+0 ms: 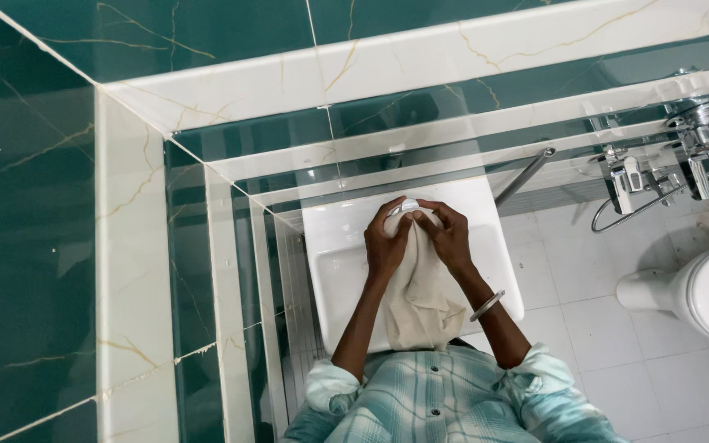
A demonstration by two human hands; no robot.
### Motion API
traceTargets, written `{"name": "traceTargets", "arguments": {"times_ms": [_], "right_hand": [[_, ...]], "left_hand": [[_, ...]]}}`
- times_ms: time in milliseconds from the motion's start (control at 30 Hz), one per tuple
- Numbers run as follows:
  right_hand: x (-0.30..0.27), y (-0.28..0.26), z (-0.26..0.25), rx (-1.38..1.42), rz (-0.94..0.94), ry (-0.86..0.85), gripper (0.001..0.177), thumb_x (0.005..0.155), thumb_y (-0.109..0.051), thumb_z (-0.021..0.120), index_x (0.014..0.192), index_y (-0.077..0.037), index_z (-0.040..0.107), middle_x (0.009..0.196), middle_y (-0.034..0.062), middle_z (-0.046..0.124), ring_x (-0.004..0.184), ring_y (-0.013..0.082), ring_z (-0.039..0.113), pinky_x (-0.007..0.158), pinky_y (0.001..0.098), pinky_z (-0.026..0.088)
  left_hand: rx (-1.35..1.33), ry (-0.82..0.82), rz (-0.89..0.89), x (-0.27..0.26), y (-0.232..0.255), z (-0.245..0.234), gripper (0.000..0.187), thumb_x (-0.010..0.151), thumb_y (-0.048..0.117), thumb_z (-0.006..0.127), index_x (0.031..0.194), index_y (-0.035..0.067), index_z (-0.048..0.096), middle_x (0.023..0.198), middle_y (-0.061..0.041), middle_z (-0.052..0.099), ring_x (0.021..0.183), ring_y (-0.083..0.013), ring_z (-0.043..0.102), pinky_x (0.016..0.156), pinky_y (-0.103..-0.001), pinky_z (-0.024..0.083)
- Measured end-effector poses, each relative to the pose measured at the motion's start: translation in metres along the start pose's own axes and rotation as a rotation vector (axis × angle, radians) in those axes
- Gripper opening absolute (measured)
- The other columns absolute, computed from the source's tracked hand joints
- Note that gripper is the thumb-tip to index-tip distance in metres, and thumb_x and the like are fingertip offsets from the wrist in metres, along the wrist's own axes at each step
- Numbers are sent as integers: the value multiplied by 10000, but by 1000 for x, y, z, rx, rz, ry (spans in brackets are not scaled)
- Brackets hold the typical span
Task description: The person cleans a faucet by hand using a white cloth, wiping the handle and spout in a bathroom.
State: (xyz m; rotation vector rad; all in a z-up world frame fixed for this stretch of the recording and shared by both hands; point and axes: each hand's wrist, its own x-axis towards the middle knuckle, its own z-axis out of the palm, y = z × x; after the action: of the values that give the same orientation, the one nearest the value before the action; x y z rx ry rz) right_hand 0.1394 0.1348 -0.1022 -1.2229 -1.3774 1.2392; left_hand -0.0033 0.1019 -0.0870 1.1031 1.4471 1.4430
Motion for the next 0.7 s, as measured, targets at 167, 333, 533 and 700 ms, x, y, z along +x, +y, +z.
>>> {"name": "traceTargets", "arguments": {"times_ms": [167, 333, 533, 700], "right_hand": [[28, 4, 3, -188, 68, 71, 275, 982, -242, 758, 930, 26, 717, 765, 53, 696, 663, 92, 577, 610, 255, 480], [27, 3, 8, -14, 41, 60, 247, 990, -245, 730, 1020, -2, 705, 817, 10, 703, 712, 56, 593, 637, 225, 486], [-8, -18, 13, 53, 72, 88, 257, 974, -208, 707, 1167, -39, 691, 774, 5, 640, 685, 58, 548, 618, 214, 440], [5, -10, 6, 77, 107, 58, 175, 947, -208, 727, 1032, -55, 715, 755, -31, 675, 659, 31, 543, 606, 205, 433]], "left_hand": [[101, 80, -26, 27, -14, 10, 257, 935, 268, 735, 1032, 33, 701, 953, -131, 765, 884, -247, 728, 836, -353, 559], [81, 84, -121, 30, -17, 14, 282, 936, 309, 726, 1020, 39, 717, 932, -139, 758, 865, -238, 714, 814, -352, 551], [-41, 62, -34, -3, -1, 5, 344, 939, 326, 698, 1181, 82, 724, 1062, -99, 763, 976, -192, 710, 899, -328, 538], [-25, 34, -96, 13, -12, -2, 335, 898, 352, 748, 1067, 63, 766, 948, -57, 761, 868, -155, 688, 827, -301, 531]]}}
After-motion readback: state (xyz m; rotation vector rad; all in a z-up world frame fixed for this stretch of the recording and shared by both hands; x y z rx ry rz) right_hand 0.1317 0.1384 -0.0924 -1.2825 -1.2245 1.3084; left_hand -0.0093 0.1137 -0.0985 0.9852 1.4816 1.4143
